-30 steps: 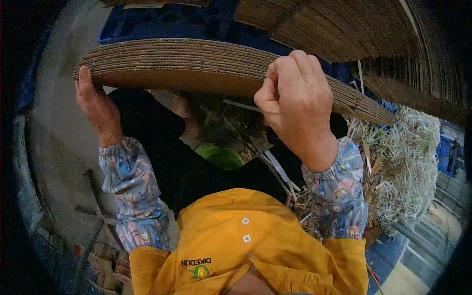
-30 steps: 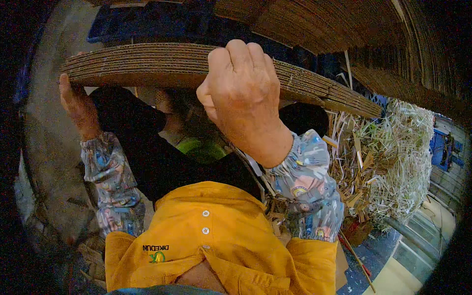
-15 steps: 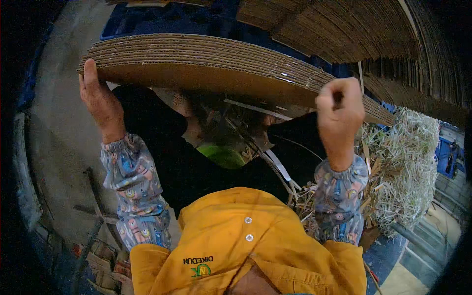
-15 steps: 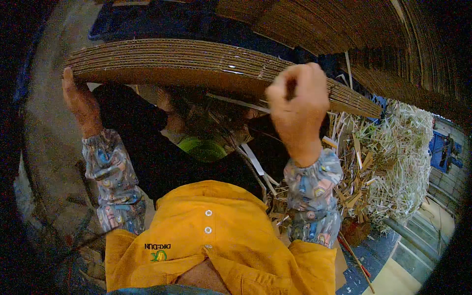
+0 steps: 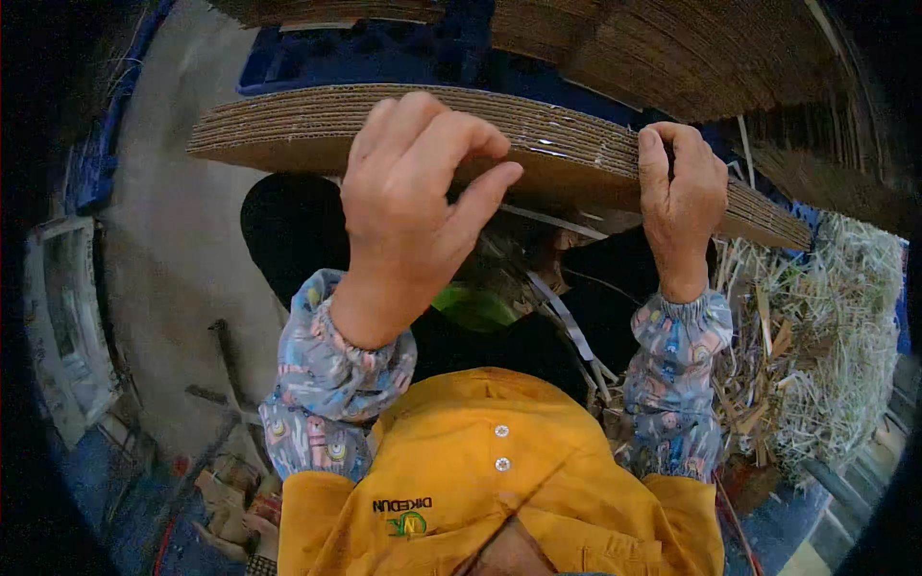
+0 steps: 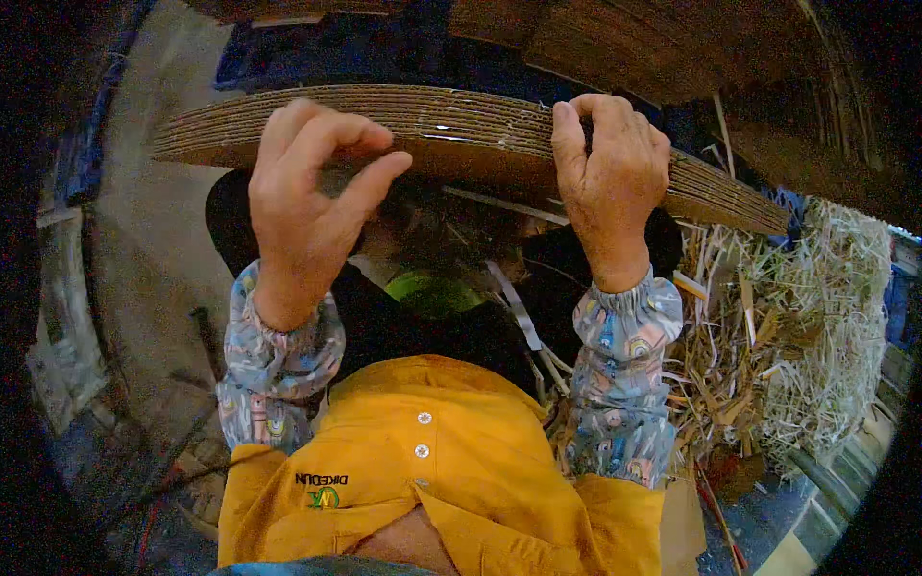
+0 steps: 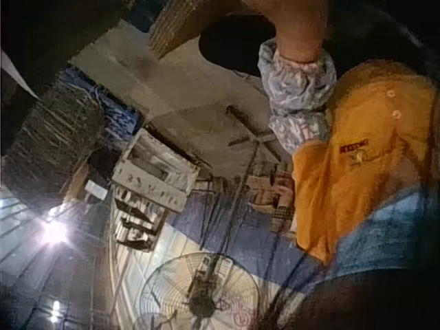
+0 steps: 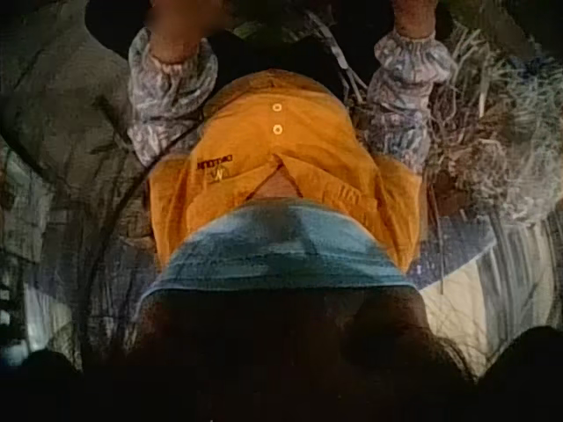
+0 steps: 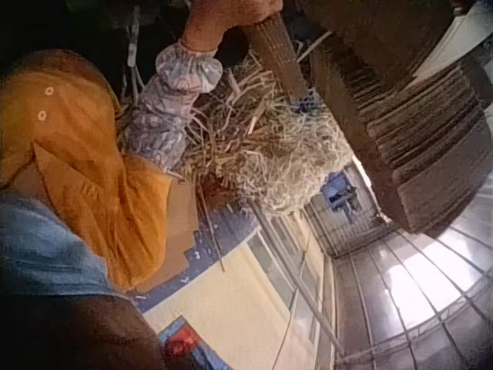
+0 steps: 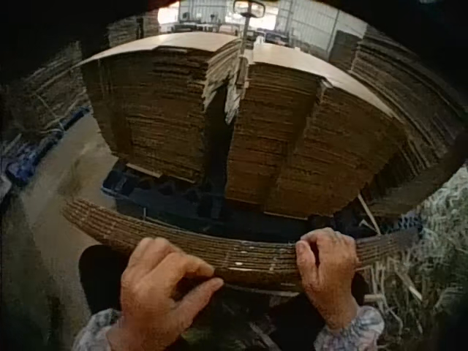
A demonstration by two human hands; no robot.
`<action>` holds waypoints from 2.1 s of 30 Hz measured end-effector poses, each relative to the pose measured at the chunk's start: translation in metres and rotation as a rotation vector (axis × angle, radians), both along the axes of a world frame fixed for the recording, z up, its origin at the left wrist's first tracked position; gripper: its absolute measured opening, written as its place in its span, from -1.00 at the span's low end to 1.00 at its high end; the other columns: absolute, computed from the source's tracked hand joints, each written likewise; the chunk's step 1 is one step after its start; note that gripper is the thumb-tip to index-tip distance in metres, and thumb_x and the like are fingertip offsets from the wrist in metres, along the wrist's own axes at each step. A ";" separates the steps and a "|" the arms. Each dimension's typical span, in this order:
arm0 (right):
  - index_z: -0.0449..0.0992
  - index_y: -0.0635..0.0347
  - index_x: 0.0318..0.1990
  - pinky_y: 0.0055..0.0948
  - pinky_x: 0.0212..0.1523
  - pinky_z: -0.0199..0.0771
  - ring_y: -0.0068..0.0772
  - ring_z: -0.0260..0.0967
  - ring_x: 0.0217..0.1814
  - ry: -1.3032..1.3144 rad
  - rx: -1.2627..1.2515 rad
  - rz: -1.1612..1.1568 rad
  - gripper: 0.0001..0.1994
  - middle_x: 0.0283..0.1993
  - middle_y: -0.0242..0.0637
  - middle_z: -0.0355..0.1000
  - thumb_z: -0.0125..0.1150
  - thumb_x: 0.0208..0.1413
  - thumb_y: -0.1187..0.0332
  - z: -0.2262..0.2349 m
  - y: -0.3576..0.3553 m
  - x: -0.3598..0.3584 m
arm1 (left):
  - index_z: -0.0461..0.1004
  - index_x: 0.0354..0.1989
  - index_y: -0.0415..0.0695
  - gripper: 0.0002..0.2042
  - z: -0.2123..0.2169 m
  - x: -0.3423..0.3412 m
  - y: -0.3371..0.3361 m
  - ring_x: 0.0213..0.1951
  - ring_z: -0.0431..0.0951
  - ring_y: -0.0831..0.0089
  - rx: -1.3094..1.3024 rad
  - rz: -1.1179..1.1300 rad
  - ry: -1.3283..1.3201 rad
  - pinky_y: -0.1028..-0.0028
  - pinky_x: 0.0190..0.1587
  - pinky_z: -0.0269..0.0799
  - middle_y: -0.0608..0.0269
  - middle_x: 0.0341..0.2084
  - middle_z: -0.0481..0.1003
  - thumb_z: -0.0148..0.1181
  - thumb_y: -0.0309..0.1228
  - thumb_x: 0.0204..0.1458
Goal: Sorting, stacking, and tying cardboard sheets with straps in a warehouse.
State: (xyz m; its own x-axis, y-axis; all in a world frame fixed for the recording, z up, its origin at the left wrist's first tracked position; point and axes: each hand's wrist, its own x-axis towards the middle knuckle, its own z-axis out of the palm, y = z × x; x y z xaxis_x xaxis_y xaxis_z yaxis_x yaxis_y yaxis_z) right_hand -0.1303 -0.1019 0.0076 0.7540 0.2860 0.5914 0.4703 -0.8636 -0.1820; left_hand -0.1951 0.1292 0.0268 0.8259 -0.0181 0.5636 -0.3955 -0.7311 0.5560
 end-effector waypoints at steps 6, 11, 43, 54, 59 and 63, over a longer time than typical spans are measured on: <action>0.46 0.10 -0.40 -0.28 -0.23 0.26 -0.24 0.38 -0.35 -0.029 0.034 -0.011 -0.84 -0.43 -0.34 0.42 0.15 0.10 0.24 0.004 0.000 -0.004 | 0.46 -0.49 -0.17 -0.82 0.010 0.010 -0.009 -0.47 0.41 0.39 0.158 -0.016 0.062 0.47 -0.40 0.35 0.26 -0.55 0.37 0.38 -0.48 -0.24; 0.47 0.09 -0.40 -0.27 -0.23 0.27 -0.25 0.38 -0.35 -0.075 0.039 0.019 -0.83 -0.43 -0.35 0.42 0.16 0.09 0.22 0.000 -0.001 -0.007 | 0.45 -0.51 -0.18 -0.81 0.018 0.009 -0.007 -0.50 0.40 0.45 0.165 -0.021 0.224 0.51 -0.43 0.34 0.28 -0.56 0.36 0.38 -0.45 -0.22; 0.47 0.09 -0.39 -0.29 -0.20 0.30 -0.24 0.39 -0.36 -0.146 0.059 0.040 -0.81 -0.44 -0.34 0.42 0.20 0.05 0.19 -0.002 -0.005 -0.013 | 0.43 -0.50 -0.19 -0.81 0.038 0.034 0.002 -0.59 0.32 0.62 0.219 -0.292 0.559 0.55 -0.54 0.23 0.39 -0.67 0.36 0.35 -0.41 -0.14; 0.48 0.08 -0.40 -0.30 -0.20 0.30 -0.27 0.40 -0.35 -0.150 0.067 0.038 -0.83 -0.42 -0.35 0.44 0.20 0.05 0.20 -0.001 -0.004 -0.015 | 0.38 -0.48 -0.18 -0.82 0.038 0.022 -0.005 -0.51 0.35 0.22 0.388 -0.300 0.347 0.33 -0.44 0.23 0.17 -0.60 0.32 0.27 -0.40 -0.10; 0.48 0.09 -0.39 -0.30 -0.19 0.30 -0.28 0.40 -0.35 -0.134 0.054 0.023 -0.82 -0.41 -0.36 0.44 0.20 0.05 0.20 -0.005 -0.006 -0.015 | 0.38 -0.48 -0.15 -0.86 0.025 0.010 -0.027 -0.46 0.35 0.21 0.423 -0.225 0.189 0.33 -0.37 0.22 0.19 -0.58 0.32 0.24 -0.42 -0.09; 0.48 0.09 -0.39 -0.30 -0.20 0.30 -0.28 0.40 -0.35 -0.134 0.067 0.040 -0.82 -0.41 -0.36 0.45 0.21 0.05 0.20 -0.005 -0.007 -0.015 | 0.40 -0.49 -0.14 -0.88 0.029 -0.011 -0.036 -0.46 0.33 0.24 0.283 -0.305 0.308 0.36 -0.36 0.20 0.21 -0.59 0.30 0.24 -0.43 -0.09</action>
